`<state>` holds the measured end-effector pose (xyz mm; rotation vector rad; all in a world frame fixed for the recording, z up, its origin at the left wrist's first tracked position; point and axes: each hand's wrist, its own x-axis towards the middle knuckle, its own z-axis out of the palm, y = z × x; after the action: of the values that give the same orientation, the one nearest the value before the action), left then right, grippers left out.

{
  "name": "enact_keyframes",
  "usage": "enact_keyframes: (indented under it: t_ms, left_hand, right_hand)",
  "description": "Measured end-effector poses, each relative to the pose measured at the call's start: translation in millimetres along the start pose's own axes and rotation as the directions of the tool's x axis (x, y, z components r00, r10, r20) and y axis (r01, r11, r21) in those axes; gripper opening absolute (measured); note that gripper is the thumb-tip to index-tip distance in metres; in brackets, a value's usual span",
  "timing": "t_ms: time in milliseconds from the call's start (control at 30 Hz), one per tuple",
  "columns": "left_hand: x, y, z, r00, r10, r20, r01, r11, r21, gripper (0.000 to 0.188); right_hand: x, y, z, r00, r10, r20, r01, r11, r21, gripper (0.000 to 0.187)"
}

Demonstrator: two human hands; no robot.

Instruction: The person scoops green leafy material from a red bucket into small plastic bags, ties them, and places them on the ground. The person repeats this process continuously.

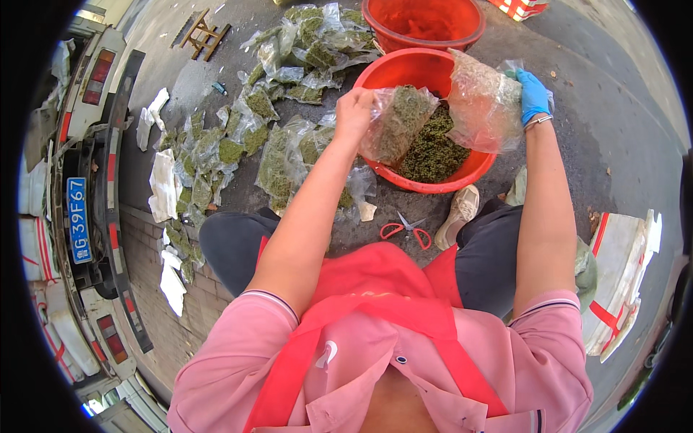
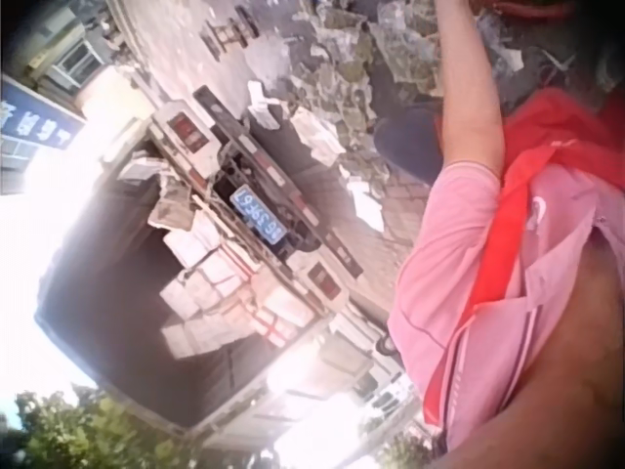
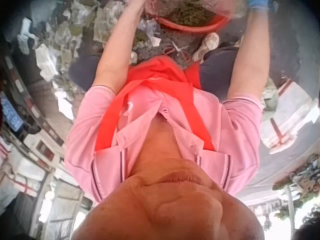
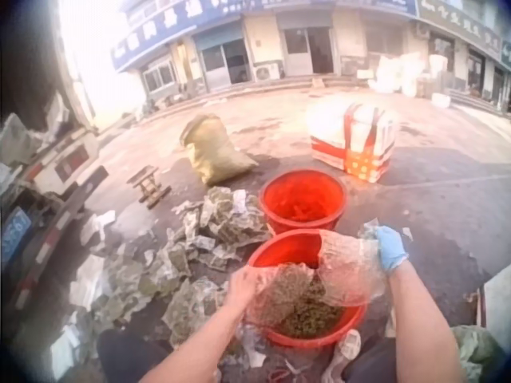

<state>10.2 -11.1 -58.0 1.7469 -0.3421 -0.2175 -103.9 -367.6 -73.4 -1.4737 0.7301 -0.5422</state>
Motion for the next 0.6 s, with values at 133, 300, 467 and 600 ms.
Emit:
enact_keyframes:
  t_ms: [133,300,467,600]
  left_hand:
    - [6.5,25.8,56.5,0.986,-0.137,0.098,0.149,0.981,-0.125,0.021]
    - [18.8,70.5,77.2,0.945,-0.316,0.089,0.318,0.815,-0.484,0.022]
    - [17.6,75.2,74.7,0.950,-0.234,0.206,0.310,0.787,-0.534,0.019]
    - [4.9,65.5,49.2,0.996,-0.037,0.078,0.066,0.908,-0.413,0.026]
  right_hand:
    - [-85.4,-50.8,74.2,0.841,-0.287,0.458,0.312,0.950,0.024,0.016]
    - [-145.9,-68.8,102.4,0.789,-0.175,0.589,0.550,0.628,-0.550,0.054]
    - [-128.1,-52.2,111.2,0.869,-0.209,0.449,0.476,0.599,-0.644,0.037]
    - [-96.6,-44.0,96.2,0.906,-0.075,0.417,0.204,0.940,-0.273,0.028]
